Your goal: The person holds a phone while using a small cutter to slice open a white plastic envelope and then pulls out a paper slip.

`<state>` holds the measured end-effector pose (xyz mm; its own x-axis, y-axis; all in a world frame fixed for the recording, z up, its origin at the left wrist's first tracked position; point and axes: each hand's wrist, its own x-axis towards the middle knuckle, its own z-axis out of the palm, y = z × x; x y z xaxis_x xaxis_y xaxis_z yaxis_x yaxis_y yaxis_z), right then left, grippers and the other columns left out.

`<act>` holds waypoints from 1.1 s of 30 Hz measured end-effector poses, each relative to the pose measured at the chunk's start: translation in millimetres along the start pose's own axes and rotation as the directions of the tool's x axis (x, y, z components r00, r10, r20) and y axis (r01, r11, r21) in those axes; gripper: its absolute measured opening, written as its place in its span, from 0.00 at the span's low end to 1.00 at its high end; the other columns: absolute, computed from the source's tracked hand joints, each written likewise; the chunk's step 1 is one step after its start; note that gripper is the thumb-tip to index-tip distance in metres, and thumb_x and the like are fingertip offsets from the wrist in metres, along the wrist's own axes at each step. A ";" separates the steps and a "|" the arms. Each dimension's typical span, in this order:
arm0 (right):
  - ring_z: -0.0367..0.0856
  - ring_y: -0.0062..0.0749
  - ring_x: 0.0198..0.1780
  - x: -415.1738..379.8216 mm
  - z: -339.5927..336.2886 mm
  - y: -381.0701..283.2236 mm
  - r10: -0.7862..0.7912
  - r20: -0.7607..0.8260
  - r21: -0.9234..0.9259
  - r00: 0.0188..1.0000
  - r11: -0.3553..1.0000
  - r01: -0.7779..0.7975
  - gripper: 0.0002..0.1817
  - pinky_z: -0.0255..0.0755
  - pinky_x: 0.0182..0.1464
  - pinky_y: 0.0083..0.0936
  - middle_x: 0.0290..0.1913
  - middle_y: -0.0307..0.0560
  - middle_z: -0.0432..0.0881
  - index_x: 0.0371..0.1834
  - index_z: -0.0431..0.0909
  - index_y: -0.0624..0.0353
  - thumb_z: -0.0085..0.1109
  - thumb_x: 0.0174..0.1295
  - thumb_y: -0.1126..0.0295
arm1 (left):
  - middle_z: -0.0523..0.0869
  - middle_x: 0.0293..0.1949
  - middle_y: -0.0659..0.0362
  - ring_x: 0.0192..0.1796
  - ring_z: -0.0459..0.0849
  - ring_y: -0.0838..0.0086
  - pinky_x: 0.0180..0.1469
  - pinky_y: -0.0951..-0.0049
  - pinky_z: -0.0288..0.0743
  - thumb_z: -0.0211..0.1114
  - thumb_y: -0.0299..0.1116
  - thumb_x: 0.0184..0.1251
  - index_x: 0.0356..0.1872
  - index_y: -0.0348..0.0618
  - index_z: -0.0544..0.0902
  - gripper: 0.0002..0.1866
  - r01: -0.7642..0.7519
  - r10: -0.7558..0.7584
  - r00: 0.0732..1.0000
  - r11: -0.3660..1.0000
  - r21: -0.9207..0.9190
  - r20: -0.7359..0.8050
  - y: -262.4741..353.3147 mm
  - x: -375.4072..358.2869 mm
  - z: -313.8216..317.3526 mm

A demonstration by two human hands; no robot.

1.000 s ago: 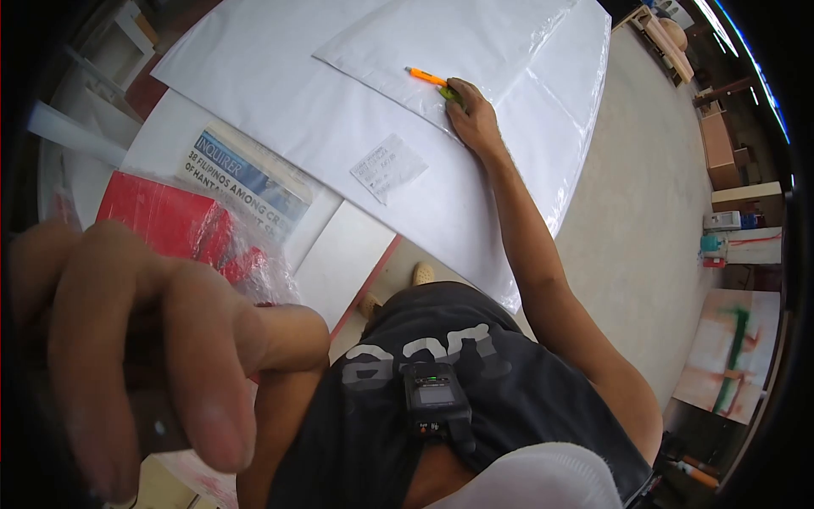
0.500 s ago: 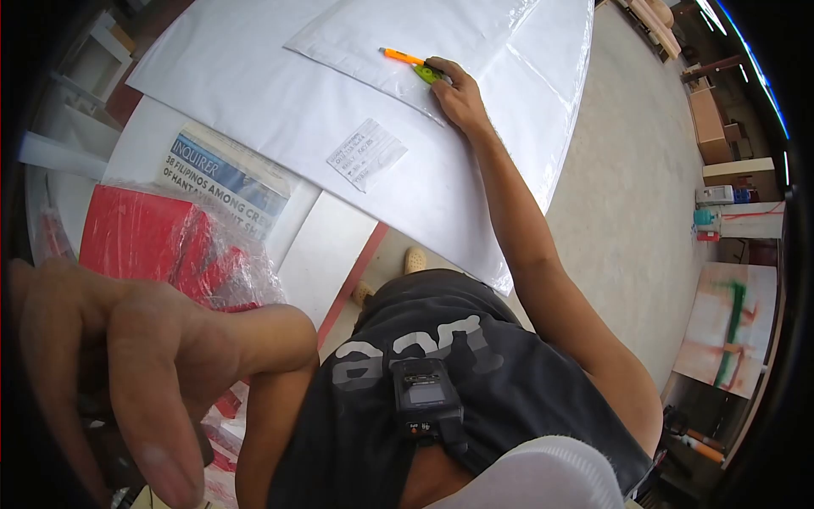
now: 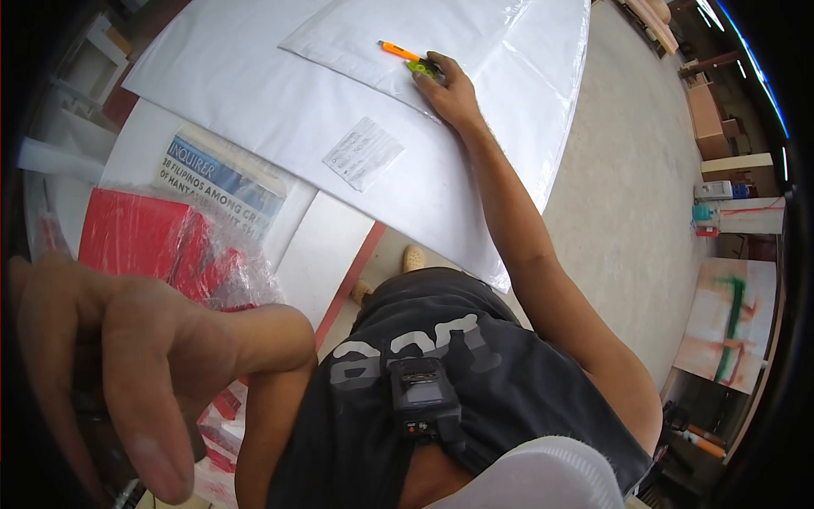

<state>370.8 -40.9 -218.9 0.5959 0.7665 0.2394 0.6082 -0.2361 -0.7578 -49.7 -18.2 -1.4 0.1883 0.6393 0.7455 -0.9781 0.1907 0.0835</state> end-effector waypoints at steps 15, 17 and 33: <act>0.83 0.45 0.64 3.6 8.3 -3.7 -0.037 -0.043 -0.147 0.998 0.989 0.030 0.24 0.77 0.66 0.37 0.69 0.48 0.78 0.61 0.86 0.55 0.63 0.65 0.56 | 0.82 0.26 0.62 0.46 0.83 0.77 0.33 0.76 0.92 0.75 0.17 0.52 0.24 0.44 0.80 0.11 0.066 -0.070 0.996 0.994 0.082 0.047 1.6 5.4 1.2; 0.84 0.46 0.62 2.8 9.3 -3.1 -0.060 -0.048 -0.151 0.997 0.987 0.052 0.23 0.78 0.65 0.37 0.68 0.49 0.79 0.61 0.86 0.55 0.61 0.65 0.57 | 0.82 0.27 0.62 0.43 0.85 0.78 0.33 0.76 0.92 0.74 0.17 0.52 0.26 0.43 0.80 0.11 0.105 -0.107 0.994 0.991 0.077 0.026 2.5 10.2 2.6; 0.88 0.47 0.55 -0.1 13.0 -3.3 -0.239 -0.052 -0.250 0.970 0.943 0.219 0.22 0.82 0.58 0.37 0.62 0.52 0.84 0.58 0.86 0.62 0.63 0.67 0.59 | 0.81 0.29 0.61 0.33 0.86 0.81 0.33 0.77 0.92 0.73 0.16 0.52 0.28 0.42 0.79 0.11 0.069 -0.077 0.995 0.990 0.120 0.069 -0.4 10.8 4.6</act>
<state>361.9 -32.5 -224.3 0.4600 0.7684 0.4448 0.8353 -0.2046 -0.5104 -47.7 -14.8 9.6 0.2567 0.5695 0.7809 -0.9664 0.1434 0.2132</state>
